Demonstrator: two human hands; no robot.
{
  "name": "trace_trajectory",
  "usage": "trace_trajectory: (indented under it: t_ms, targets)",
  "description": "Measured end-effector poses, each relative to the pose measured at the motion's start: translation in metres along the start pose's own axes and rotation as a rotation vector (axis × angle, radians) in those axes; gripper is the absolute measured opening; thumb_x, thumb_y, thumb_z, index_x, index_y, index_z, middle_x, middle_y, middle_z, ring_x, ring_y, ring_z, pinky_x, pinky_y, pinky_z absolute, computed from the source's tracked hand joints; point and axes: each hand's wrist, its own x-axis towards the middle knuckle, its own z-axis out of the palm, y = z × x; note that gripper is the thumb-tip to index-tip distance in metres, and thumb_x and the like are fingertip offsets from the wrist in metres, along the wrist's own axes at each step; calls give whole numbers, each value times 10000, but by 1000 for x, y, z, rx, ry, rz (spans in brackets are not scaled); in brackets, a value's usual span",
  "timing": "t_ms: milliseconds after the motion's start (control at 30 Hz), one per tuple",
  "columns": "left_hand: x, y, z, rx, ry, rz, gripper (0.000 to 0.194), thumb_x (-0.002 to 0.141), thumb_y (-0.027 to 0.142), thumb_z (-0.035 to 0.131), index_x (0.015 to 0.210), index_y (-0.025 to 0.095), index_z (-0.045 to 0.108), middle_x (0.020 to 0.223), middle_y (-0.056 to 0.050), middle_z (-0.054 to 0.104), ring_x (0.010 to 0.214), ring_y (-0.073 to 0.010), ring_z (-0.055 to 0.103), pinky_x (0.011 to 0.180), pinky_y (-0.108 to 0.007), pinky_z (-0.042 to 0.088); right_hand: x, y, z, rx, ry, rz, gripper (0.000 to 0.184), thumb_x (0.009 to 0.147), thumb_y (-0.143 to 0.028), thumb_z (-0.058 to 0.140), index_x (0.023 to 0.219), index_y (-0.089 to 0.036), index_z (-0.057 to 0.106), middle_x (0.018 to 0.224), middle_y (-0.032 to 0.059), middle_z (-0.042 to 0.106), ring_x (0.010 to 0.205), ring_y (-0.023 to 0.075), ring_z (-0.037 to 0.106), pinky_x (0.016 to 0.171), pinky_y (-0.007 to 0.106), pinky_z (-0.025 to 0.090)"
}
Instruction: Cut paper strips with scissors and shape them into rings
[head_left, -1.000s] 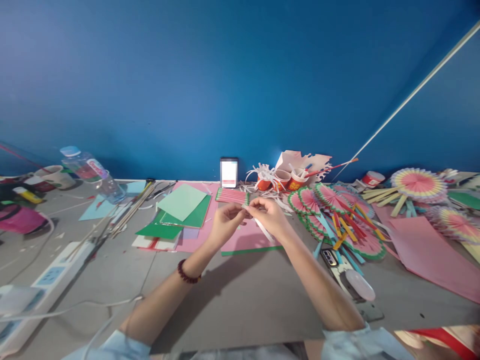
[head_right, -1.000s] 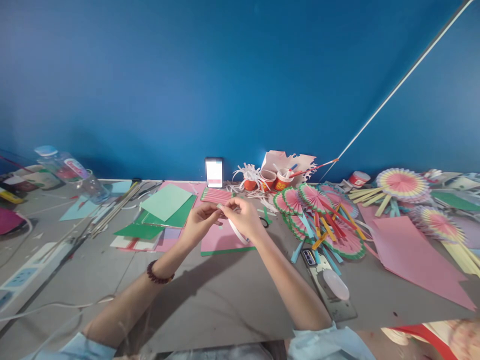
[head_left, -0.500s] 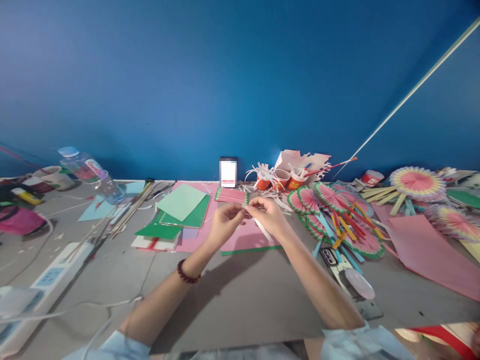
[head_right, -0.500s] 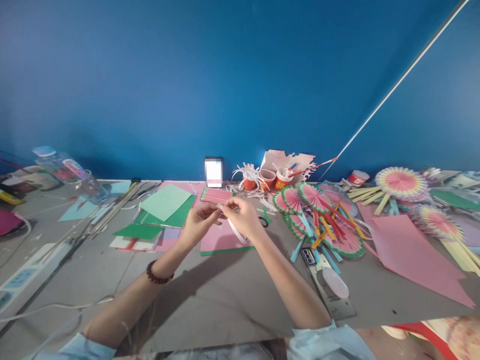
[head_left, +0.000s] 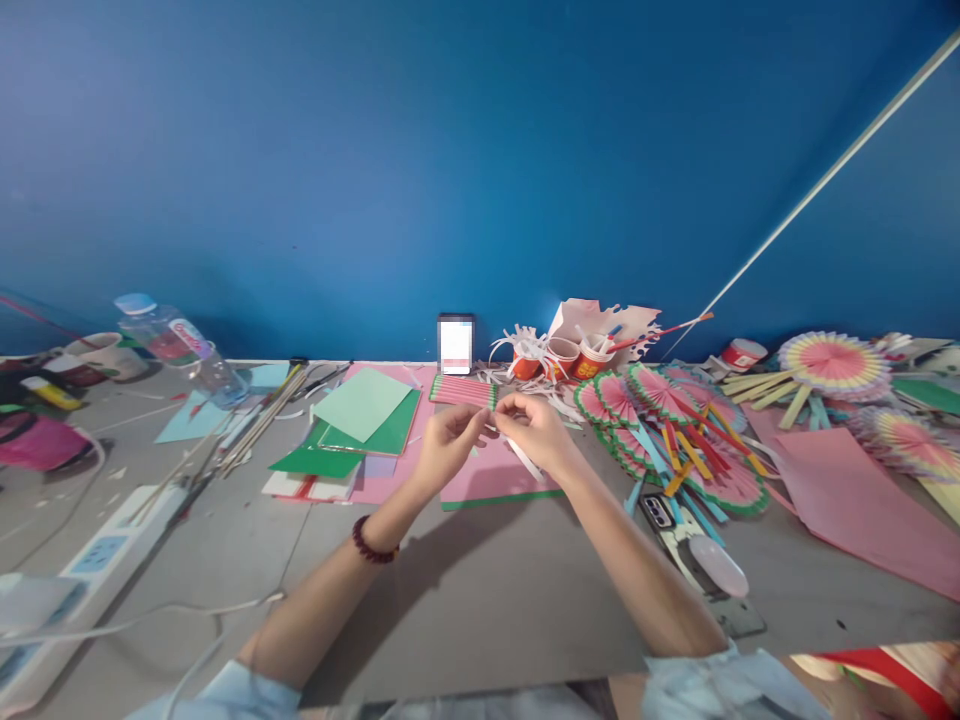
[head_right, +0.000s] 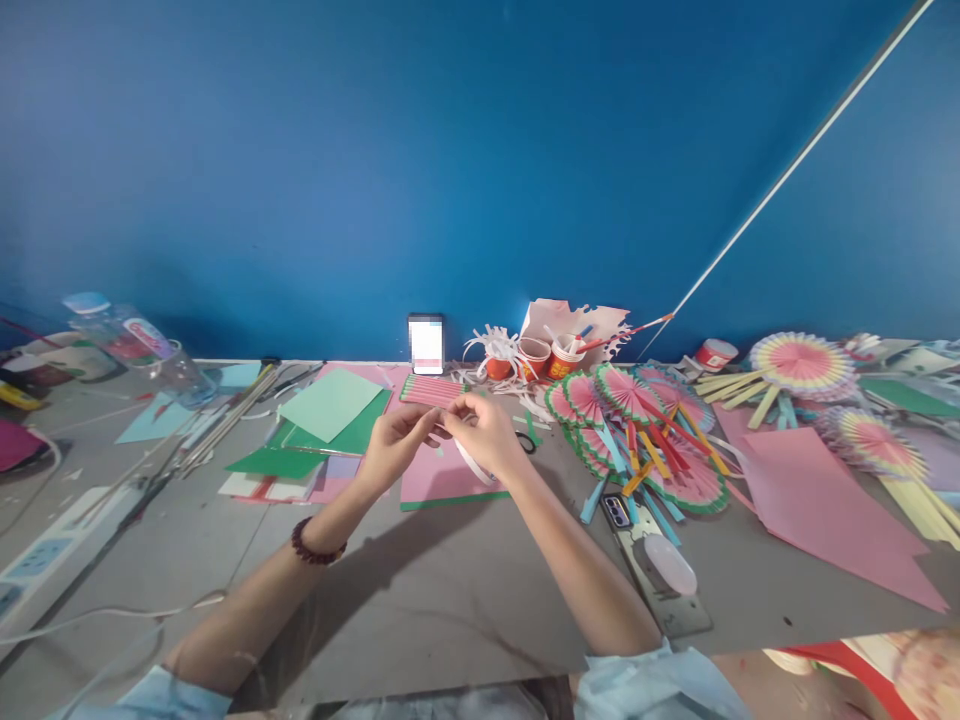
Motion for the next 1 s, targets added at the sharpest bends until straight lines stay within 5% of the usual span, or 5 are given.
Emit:
trace_trajectory:
  t_ms: [267, 567, 1000]
  targets:
    - [5, 5, -6, 132, 39, 78, 317, 823, 447, 580, 747, 154, 674, 663, -51, 699, 638, -176, 682, 535, -235, 520, -2, 1, 0, 81, -87, 47, 172, 733, -335, 616, 832, -202, 570, 761, -9, 610, 606, 125, 586, 544, 237, 461]
    - [8, 13, -16, 155, 22, -14, 324, 812, 446, 591, 685, 159, 670, 519, -25, 650, 500, -158, 647, 409, -197, 414, -3, -4, -3, 107, -166, 87, 144, 754, -333, 590, 751, -192, 564, 631, -19, 593, 526, 130, 595, 498, 236, 477]
    - [12, 10, -18, 57, 22, -92, 319, 781, 446, 619, 670, 152, 674, 563, -48, 685, 492, -170, 660, 375, -193, 395, -3, -3, -1, -57, -92, 51, 156, 757, -337, 578, 718, -197, 636, 635, -8, 632, 605, 145, 591, 557, 237, 461]
